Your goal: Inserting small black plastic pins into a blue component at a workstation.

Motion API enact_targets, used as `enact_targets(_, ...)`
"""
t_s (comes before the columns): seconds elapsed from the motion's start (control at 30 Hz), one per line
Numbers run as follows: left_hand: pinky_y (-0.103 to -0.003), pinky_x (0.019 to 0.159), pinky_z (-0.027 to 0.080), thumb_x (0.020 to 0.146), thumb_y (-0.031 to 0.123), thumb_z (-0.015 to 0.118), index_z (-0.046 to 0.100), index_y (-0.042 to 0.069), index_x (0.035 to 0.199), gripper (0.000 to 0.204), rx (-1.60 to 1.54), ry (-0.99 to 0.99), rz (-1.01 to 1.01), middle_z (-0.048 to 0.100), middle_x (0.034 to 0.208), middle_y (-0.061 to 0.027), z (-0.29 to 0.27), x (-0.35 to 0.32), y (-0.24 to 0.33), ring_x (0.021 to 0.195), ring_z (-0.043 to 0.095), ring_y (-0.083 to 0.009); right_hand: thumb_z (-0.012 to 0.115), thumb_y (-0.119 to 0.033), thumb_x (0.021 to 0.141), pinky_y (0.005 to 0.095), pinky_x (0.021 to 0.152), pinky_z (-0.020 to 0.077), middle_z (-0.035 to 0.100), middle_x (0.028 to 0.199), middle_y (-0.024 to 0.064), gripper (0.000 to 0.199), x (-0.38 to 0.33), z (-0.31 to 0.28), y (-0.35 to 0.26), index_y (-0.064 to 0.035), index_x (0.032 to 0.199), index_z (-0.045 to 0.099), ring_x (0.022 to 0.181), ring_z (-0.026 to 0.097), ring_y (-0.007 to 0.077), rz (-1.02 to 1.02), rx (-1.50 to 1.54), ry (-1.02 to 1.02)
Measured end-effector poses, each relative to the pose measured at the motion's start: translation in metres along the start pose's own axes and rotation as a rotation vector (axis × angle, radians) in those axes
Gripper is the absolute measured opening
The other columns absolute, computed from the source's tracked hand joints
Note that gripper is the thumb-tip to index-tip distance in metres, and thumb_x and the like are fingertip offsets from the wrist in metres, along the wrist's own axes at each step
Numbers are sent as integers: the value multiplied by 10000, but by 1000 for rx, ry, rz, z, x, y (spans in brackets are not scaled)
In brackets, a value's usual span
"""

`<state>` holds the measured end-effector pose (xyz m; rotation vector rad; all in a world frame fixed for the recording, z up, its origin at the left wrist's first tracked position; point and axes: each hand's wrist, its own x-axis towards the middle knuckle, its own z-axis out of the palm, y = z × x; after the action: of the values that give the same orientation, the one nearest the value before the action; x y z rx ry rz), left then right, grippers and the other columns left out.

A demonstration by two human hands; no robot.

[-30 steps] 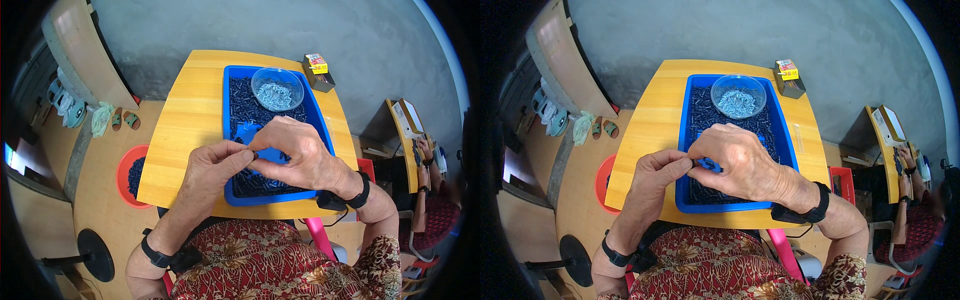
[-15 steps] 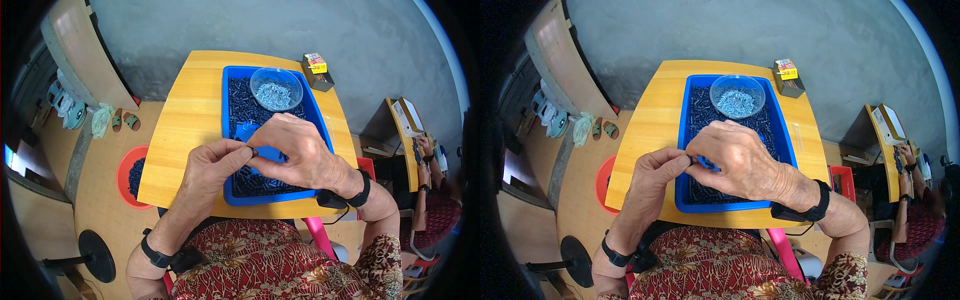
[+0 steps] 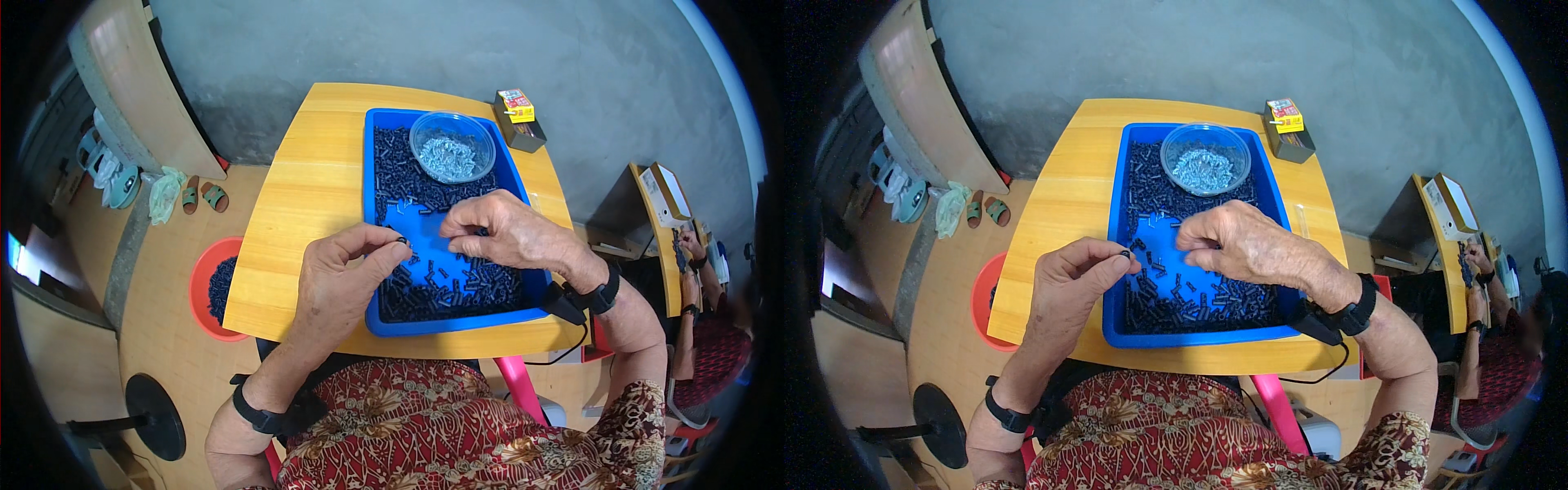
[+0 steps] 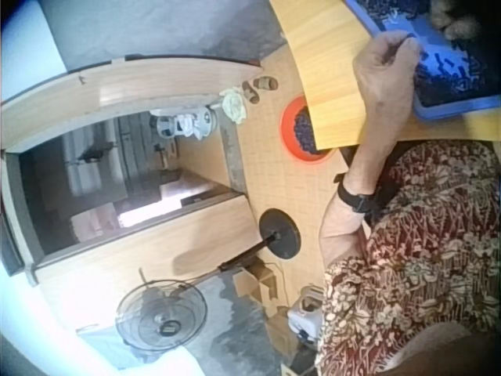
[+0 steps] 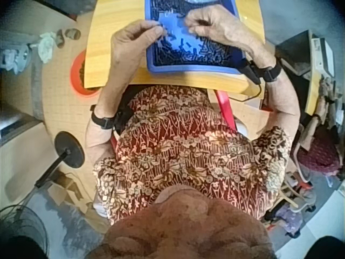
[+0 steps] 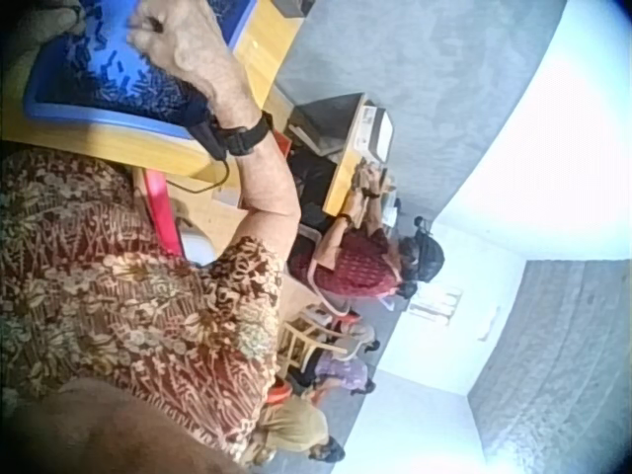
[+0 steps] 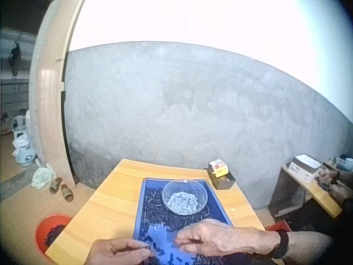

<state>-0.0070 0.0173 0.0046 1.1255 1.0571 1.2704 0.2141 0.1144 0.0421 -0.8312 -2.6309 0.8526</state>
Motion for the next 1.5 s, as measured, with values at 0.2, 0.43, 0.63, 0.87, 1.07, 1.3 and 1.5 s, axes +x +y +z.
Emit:
enact_targets(0.2, -260, 844, 488, 893, 100, 664, 683, -1, 973, 130, 71, -5, 0, 695, 896, -65, -2, 1, -8, 873, 637, -122, 644, -37, 781, 446, 693, 517, 600, 763, 143, 76, -6, 6, 28, -8, 809, 580, 789, 624, 369, -79, -392, -131)
enact_targets(0.43, -255, 847, 485, 896, 98, 660, 677, 0, 991, 138, 113, -4, -30, 695, 910, -68, -1, 1, -10, 889, 634, -121, 681, -70, 752, 440, 723, 530, 604, 816, 131, 116, -1, 13, 40, -28, 815, 593, 886, 618, 332, -140, -466, -244)
enact_targets(0.63, -252, 839, 488, 895, 95, 661, 675, -6, 992, 141, 114, -11, -10, 697, 919, -70, -2, 1, -12, 886, 635, -114, 675, -71, 750, 441, 720, 527, 611, 825, 121, 113, 2, 17, 45, -35, 823, 597, 879, 622, 326, -182, -508, -246)
enact_targets(0.87, -191, 623, 415, 883, 113, 677, 683, -5, 926, 126, -15, 25, 78, 619, 768, 31, 3, 2, -19, 714, 518, -24, 630, -17, 762, 403, 680, 506, 596, 790, 104, 100, 5, 12, -2, -18, 828, 554, 766, 617, 316, -155, -79, -45)
enact_targets(1.07, -191, 662, 447, 892, 88, 665, 678, -4, 958, 115, -94, 48, 61, 640, 817, 21, 7, -2, -14, 755, 549, -28, 697, -25, 764, 375, 677, 507, 604, 798, 92, 136, 8, 21, -33, -25, 828, 576, 772, 614, 280, -303, 0, 149)
enact_targets(1.3, -201, 788, 472, 895, 84, 673, 671, 3, 1041, 167, -125, 15, 0, 674, 942, -23, 0, -4, -14, 867, 603, -64, 696, 15, 744, 382, 687, 503, 589, 799, 91, 148, 12, 32, -40, -27, 816, 574, 785, 597, 290, -357, -69, 281)
enact_targets(1.5, -207, 783, 479, 888, 74, 677, 667, 2, 1050, 178, -175, 52, 7, 675, 949, -20, 1, -5, -17, 861, 604, -63, 695, 19, 749, 377, 678, 499, 589, 802, 92, 148, 14, 40, -40, -29, 807, 568, 784, 597, 290, -361, -81, 367)
